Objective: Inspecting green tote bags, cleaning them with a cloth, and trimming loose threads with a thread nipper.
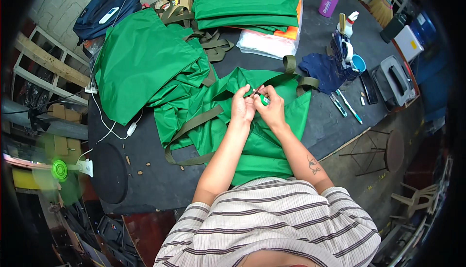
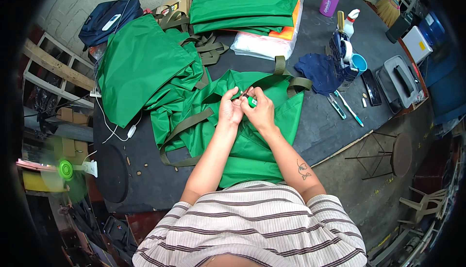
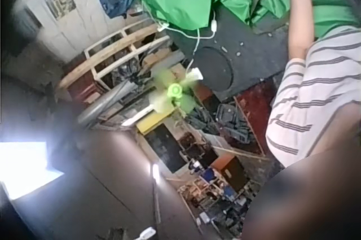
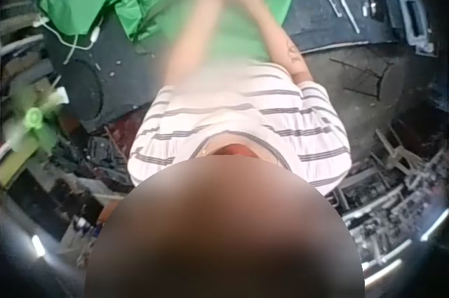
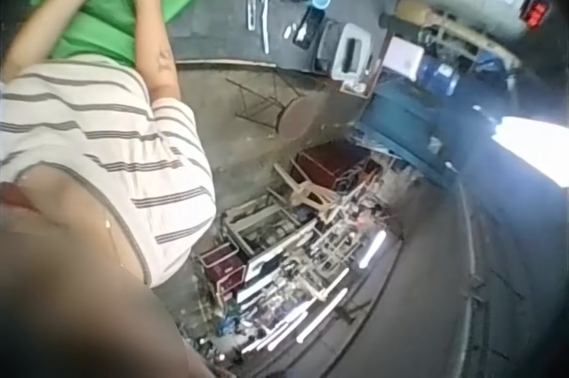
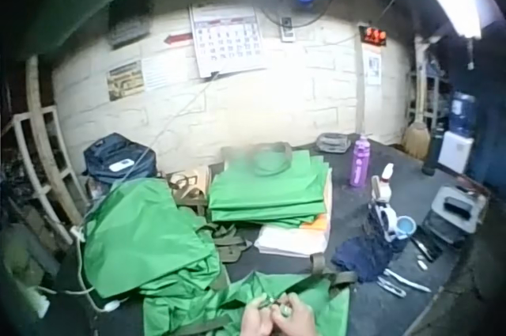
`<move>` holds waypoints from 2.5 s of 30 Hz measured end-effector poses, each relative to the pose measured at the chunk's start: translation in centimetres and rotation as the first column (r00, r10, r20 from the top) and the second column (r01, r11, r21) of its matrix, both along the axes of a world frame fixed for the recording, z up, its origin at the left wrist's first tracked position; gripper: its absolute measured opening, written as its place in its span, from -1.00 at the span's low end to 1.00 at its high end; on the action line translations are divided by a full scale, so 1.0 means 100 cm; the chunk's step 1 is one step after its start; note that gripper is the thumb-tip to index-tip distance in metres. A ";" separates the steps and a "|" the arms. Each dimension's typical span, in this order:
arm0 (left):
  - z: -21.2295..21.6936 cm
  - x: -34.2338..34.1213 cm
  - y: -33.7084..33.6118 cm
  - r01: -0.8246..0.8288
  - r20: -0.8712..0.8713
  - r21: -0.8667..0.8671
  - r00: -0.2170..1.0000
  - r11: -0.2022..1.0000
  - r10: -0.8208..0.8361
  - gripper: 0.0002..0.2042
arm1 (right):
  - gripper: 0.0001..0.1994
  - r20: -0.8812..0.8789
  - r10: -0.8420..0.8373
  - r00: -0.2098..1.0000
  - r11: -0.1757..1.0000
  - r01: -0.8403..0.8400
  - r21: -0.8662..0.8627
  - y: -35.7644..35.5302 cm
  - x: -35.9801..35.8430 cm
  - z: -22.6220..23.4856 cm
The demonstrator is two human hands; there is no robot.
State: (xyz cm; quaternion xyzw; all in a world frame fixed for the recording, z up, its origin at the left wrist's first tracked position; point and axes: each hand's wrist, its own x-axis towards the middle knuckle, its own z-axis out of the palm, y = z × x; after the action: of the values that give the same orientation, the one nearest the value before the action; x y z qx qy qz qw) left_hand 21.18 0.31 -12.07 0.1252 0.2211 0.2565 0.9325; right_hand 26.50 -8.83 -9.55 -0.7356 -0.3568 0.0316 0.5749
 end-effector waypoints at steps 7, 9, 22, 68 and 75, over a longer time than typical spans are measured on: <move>0.008 -0.003 0.000 0.022 0.008 -0.045 1.000 0.999 -0.021 -0.73 | -0.73 -0.102 0.006 0.995 1.000 -0.009 -0.029 -0.002 0.001 0.006; 0.004 0.000 -0.002 -0.012 0.042 0.039 0.999 0.999 0.010 -0.72 | -0.78 -0.161 -0.005 0.987 0.997 0.017 0.071 0.001 0.006 0.004; 0.118 -0.067 -0.026 0.358 -0.354 0.928 0.934 0.100 -0.058 -0.52 | -0.60 0.036 -0.503 0.863 0.843 0.500 -0.196 -0.142 0.118 -0.012; 0.165 -0.046 0.150 0.038 -0.301 0.895 0.788 0.445 0.537 -0.01 | -0.72 -0.152 0.655 0.740 0.741 -0.590 0.320 0.015 0.181 0.349; 0.242 -0.030 0.224 -0.027 -0.247 0.820 0.884 0.571 0.396 -0.81 | -0.73 0.602 0.079 0.794 0.990 0.006 -0.138 0.033 0.263 0.360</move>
State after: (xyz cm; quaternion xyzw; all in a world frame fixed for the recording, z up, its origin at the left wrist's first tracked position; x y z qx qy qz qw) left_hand 18.20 22.70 12.15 0.5500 0.2844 0.4084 0.6707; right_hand 52.76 -5.52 26.50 -0.7366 -0.5333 -0.1708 0.3793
